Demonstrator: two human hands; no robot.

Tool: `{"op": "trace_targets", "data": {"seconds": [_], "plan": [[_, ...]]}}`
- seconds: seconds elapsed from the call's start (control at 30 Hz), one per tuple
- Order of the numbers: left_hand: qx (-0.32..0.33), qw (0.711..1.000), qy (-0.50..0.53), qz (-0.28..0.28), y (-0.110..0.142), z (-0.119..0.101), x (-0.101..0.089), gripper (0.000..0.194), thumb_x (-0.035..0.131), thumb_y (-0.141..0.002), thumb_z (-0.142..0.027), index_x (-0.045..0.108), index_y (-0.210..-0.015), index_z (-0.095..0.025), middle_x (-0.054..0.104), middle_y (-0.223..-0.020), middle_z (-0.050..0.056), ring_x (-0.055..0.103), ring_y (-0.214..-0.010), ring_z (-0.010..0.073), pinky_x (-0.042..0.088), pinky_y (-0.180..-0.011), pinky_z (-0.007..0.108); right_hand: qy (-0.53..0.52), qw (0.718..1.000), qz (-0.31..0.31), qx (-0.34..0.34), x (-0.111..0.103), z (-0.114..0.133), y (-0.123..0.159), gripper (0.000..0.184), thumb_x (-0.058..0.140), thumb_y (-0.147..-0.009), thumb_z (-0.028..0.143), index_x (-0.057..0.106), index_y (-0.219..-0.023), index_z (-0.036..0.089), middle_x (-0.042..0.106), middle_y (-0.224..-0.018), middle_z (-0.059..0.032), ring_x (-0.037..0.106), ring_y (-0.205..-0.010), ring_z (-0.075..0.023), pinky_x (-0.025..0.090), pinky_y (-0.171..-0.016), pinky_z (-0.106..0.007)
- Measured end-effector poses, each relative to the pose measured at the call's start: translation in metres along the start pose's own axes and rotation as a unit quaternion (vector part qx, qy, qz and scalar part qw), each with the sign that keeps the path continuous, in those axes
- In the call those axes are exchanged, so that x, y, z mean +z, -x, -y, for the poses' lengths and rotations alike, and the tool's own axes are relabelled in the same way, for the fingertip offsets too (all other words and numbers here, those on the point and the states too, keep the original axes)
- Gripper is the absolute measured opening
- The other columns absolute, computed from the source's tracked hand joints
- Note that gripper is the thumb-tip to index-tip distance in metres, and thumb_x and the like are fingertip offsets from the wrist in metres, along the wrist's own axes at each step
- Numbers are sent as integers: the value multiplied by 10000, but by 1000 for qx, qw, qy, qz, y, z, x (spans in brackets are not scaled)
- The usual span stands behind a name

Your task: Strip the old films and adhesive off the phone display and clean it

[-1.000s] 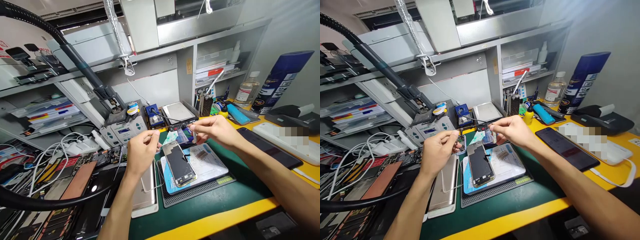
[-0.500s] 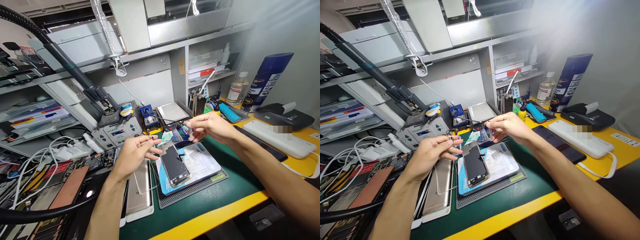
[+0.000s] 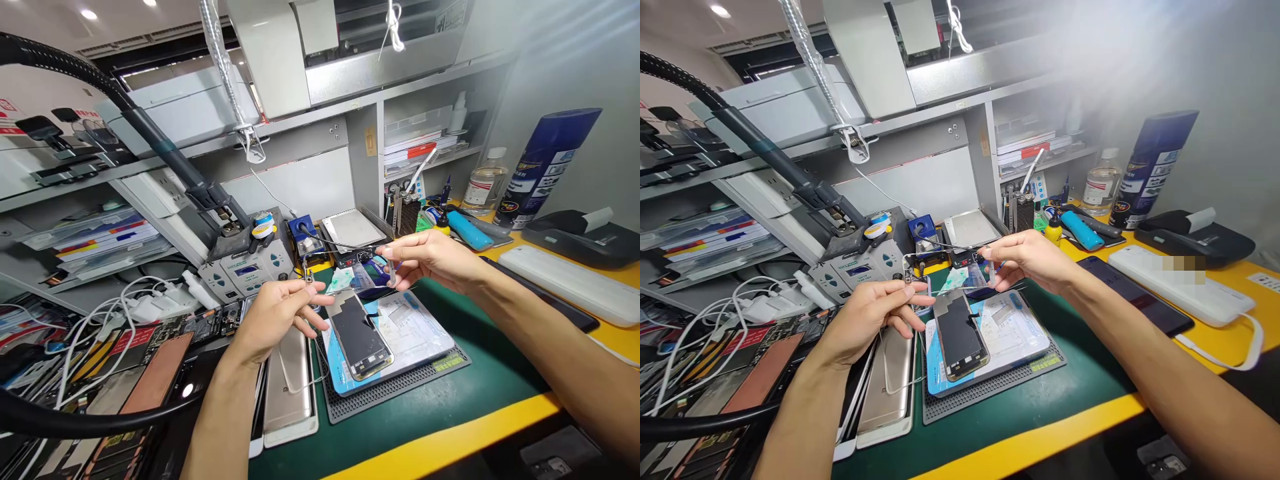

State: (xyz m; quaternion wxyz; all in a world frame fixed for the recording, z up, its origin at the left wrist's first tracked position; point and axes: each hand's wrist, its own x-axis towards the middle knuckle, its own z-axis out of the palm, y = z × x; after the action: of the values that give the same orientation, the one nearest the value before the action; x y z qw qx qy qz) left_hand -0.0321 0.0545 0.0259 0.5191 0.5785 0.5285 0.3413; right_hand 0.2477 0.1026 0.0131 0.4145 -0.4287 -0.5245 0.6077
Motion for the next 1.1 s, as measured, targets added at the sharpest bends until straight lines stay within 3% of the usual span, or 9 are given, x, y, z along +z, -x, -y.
{"op": "trace_targets", "data": {"seconds": [0.23,0.43,0.57,0.73,0.97,1.1], "plan": [[-6,998,16,-54,-4,4,1,304,646,-858,-292,749,-1031,-64,807,-955,181,772,-626,220,592,-490,240,10,999,45,5,0,0,1,304,880,-701,415,766,-801,153,740,-739,-56,735,-635,-208,638,-589,-284],[3,996,11,-89,-7,7,5,265,621,-867,-277,756,-934,-60,809,-911,166,760,-598,201,596,-486,237,15,995,94,-2,4,4,8,351,894,-680,382,770,-901,139,764,-790,-55,765,-768,-232,644,-737,-324],[24,998,7,-63,-6,3,4,284,689,-851,-302,761,-978,-58,799,-1011,174,767,-660,194,585,-495,211,17,998,68,-3,6,3,7,336,906,-665,362,762,-858,127,761,-776,-54,745,-687,-184,639,-676,-274],[48,998,23,-43,-3,2,1,331,651,-877,-321,740,-1085,-79,772,-1137,180,784,-785,230,602,-543,238,19,999,46,9,4,1,3,318,912,-659,378,748,-793,140,756,-799,-70,767,-701,-223,649,-626,-269],[64,992,-18,-104,-7,6,3,332,601,-904,-363,737,-992,-74,788,-1058,199,776,-691,218,591,-521,256,47,998,49,7,5,0,4,341,911,-639,413,690,-700,160,703,-660,-30,773,-723,-249,640,-612,-272],[82,982,-72,-152,-8,7,7,294,569,-915,-343,726,-947,-96,797,-1004,180,764,-658,210,585,-526,271,82,997,11,-11,11,-8,1,360,893,-658,424,626,-634,185,692,-580,-20,764,-665,-241,631,-579,-285]]}}
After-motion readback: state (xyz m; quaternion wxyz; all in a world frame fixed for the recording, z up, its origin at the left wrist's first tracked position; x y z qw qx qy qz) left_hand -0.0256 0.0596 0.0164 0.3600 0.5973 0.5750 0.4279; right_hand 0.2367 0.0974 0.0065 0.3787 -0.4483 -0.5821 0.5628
